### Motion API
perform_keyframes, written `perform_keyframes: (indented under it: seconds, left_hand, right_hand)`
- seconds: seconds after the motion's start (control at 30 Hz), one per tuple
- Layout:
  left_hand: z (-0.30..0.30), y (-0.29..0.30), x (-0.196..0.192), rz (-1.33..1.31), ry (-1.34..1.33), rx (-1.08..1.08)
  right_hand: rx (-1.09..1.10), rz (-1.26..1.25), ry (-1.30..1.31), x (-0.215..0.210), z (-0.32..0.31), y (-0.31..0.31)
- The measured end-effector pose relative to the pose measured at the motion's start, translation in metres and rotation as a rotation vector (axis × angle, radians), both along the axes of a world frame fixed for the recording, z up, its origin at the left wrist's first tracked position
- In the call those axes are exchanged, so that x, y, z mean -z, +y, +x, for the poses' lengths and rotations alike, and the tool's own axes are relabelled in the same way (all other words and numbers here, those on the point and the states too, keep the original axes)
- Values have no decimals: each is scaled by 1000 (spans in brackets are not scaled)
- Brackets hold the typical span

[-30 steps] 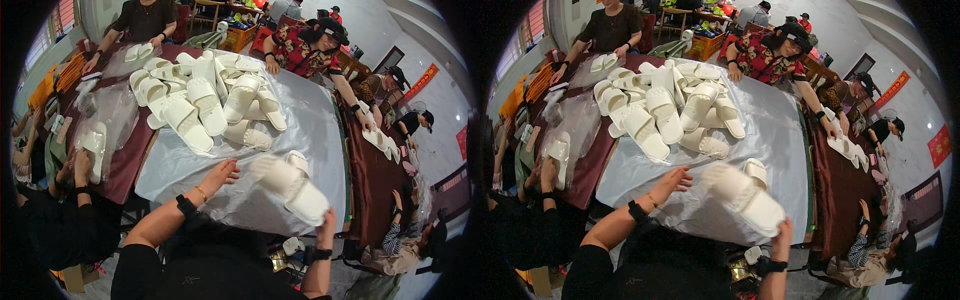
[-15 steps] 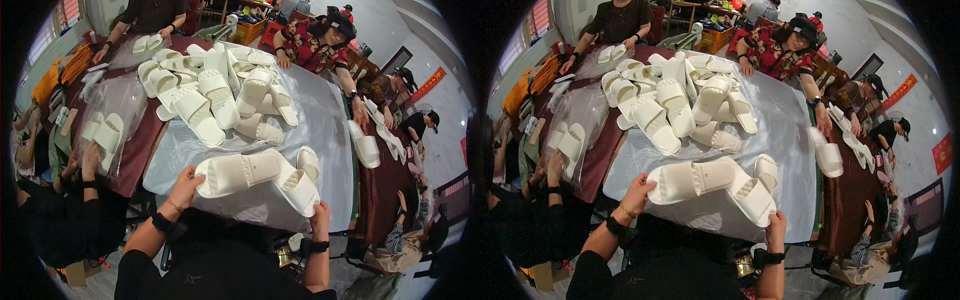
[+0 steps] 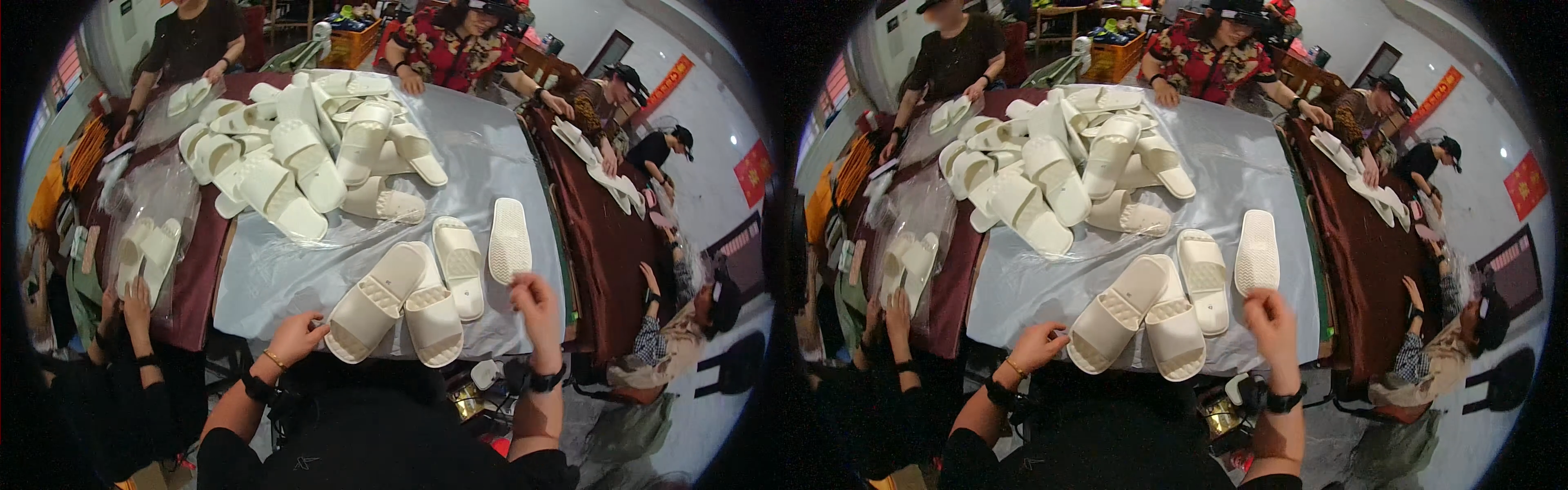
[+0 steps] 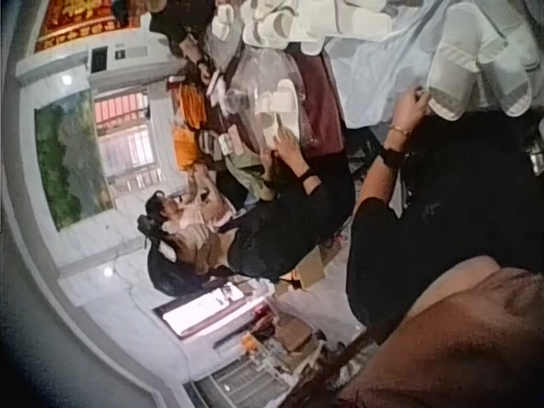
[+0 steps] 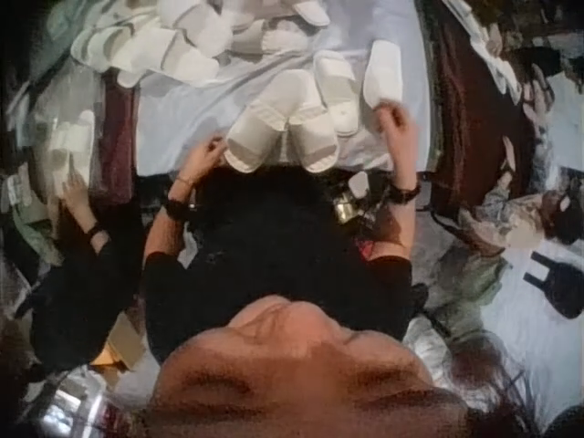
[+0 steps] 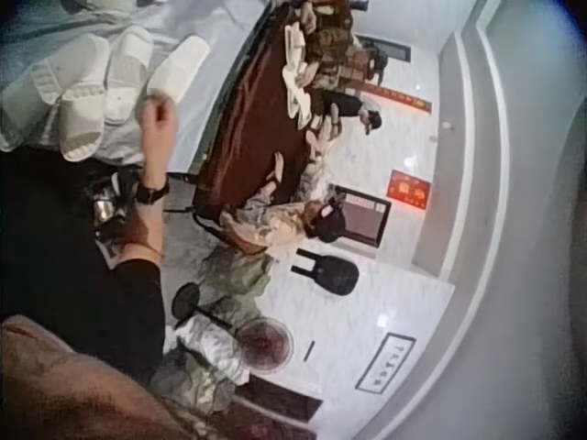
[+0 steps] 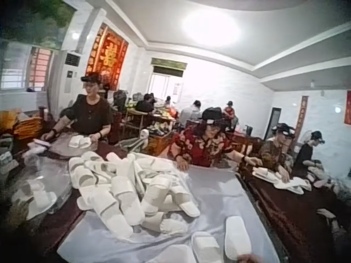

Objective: Manually assemble and check white and pink sandals at a factory workbench.

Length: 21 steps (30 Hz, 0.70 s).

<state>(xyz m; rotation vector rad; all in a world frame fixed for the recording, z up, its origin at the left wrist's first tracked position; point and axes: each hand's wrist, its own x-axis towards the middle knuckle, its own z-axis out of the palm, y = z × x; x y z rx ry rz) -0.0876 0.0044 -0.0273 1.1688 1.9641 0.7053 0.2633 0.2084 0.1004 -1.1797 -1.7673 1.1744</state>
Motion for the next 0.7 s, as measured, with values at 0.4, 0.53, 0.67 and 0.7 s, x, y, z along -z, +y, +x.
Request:
perform_keyframes:
  seconds: [0.4, 0.53, 0.67, 0.7]
  left_hand:
    - [-3, -13, -3, 65, -97, 3]
    - [-4, -13, -2, 111, -69, 55]
    - [-5, -13, -2, 64, -102, 52]
    - [-6, -13, 1, 70, -135, 28]
  right_hand:
    - [184, 381, -1060, 71, -14, 99]
    - [273, 385, -1035, 84, -1, 101]
    - [491, 523, -695, 57, 26, 115]
    - [529, 530, -613, 48, 38, 123]
